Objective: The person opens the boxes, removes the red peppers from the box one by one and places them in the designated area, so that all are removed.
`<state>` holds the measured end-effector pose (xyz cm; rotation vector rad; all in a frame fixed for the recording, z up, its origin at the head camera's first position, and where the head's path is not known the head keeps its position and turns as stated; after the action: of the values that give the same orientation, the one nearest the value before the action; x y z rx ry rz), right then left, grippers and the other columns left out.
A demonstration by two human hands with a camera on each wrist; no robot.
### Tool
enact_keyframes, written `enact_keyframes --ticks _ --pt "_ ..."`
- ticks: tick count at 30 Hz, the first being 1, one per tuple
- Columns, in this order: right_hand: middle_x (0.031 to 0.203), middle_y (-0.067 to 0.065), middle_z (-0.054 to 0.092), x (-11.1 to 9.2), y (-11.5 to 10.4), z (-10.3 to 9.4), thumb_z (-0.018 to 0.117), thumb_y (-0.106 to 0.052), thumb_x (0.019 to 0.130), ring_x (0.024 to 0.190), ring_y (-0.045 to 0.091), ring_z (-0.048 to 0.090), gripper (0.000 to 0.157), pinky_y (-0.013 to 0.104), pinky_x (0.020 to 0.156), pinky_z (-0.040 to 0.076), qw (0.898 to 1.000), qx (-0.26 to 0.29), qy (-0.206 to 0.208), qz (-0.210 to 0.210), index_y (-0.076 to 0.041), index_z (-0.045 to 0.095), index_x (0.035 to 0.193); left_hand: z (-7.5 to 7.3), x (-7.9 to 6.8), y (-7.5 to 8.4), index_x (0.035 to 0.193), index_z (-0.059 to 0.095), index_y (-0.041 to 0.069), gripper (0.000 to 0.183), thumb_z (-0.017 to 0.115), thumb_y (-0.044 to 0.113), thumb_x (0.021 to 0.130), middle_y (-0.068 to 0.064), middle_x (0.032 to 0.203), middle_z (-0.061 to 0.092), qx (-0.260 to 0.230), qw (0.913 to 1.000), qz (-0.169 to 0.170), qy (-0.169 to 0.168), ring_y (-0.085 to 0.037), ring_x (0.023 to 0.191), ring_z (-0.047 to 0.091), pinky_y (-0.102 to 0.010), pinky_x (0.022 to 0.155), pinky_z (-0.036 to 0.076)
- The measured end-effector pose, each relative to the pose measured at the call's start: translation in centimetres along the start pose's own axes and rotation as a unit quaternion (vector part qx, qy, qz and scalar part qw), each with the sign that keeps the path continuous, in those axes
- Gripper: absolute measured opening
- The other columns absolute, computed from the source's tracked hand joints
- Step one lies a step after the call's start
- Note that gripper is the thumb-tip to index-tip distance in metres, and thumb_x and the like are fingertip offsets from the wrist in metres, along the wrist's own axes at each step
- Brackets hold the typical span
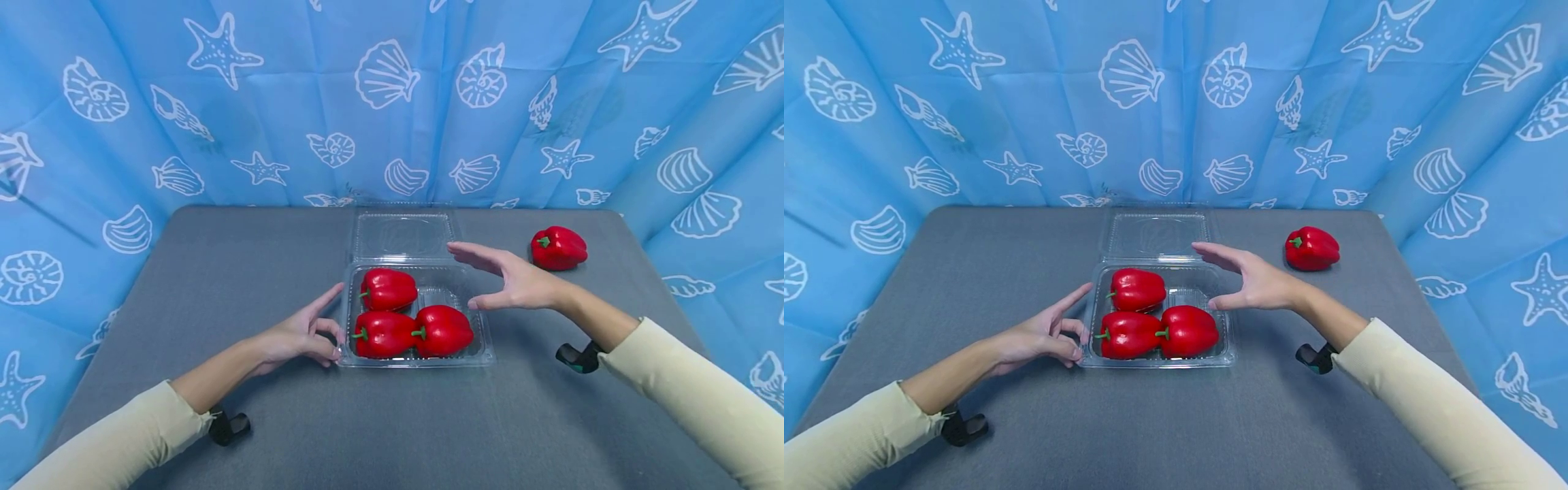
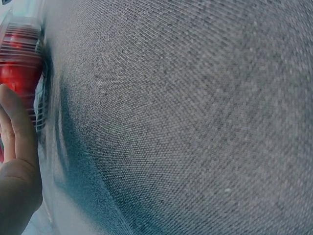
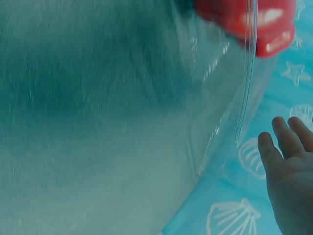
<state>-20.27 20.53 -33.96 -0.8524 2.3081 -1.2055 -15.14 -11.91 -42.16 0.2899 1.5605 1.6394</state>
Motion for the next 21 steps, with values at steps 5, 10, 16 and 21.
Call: enact_keyframes --ticks 5,10,16,21 --pt "0.158 0.012 0.032 0.2 -0.5 2.1 0.079 -0.024 0.079 0.144 0.036 0.032 0.092 0.064 0.108 0.033 0.997 0.037 -0.062 -0.009 -0.011 0.029 0.156 0.0 0.0 0.0 0.160 0.002 0.029 0.096 0.063 0.003 0.091 -0.012 0.105 0.064 -0.004 1.0000 0.002 -0.003 -0.023 0.088 0.069 -0.038 0.081 0.056" --pt "0.158 0.007 0.032 0.3 -0.8 3.6 0.077 -0.025 0.080 0.144 0.037 0.030 0.089 0.062 0.109 0.033 0.993 0.056 -0.100 -0.007 -0.017 0.031 0.156 0.0 0.0 -0.1 0.160 0.001 0.029 0.097 0.063 0.003 0.091 -0.012 0.105 0.064 -0.003 1.0000 0.005 -0.005 -0.023 0.087 0.069 -0.038 0.081 0.056" --pt "0.158 0.012 0.031 0.4 -1.0 4.6 0.078 -0.025 0.081 0.144 0.038 0.030 0.089 0.062 0.110 0.032 0.989 0.058 -0.133 -0.004 -0.013 0.031 0.155 0.0 0.0 -0.1 0.160 0.001 0.028 0.097 0.063 0.003 0.090 -0.012 0.105 0.063 -0.003 1.0000 0.005 -0.005 -0.023 0.087 0.069 -0.038 0.081 0.056" --pt "0.157 0.016 0.032 0.4 -0.8 5.0 0.078 -0.024 0.081 0.143 0.039 0.032 0.088 0.059 0.109 0.035 0.988 0.057 -0.146 -0.007 -0.005 0.031 0.154 0.1 0.0 -0.1 0.160 0.002 0.029 0.097 0.064 0.003 0.090 -0.012 0.105 0.063 -0.005 1.0000 0.003 -0.004 -0.023 0.087 0.069 -0.038 0.081 0.056"
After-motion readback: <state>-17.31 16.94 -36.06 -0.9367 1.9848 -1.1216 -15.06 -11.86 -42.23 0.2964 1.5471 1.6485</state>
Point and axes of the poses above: each hand's wrist, its own x-axis towards the middle knuckle, its own z-axis out of the palm, y = z × x, the point moved 6 cm from there along x, towards the middle knuckle
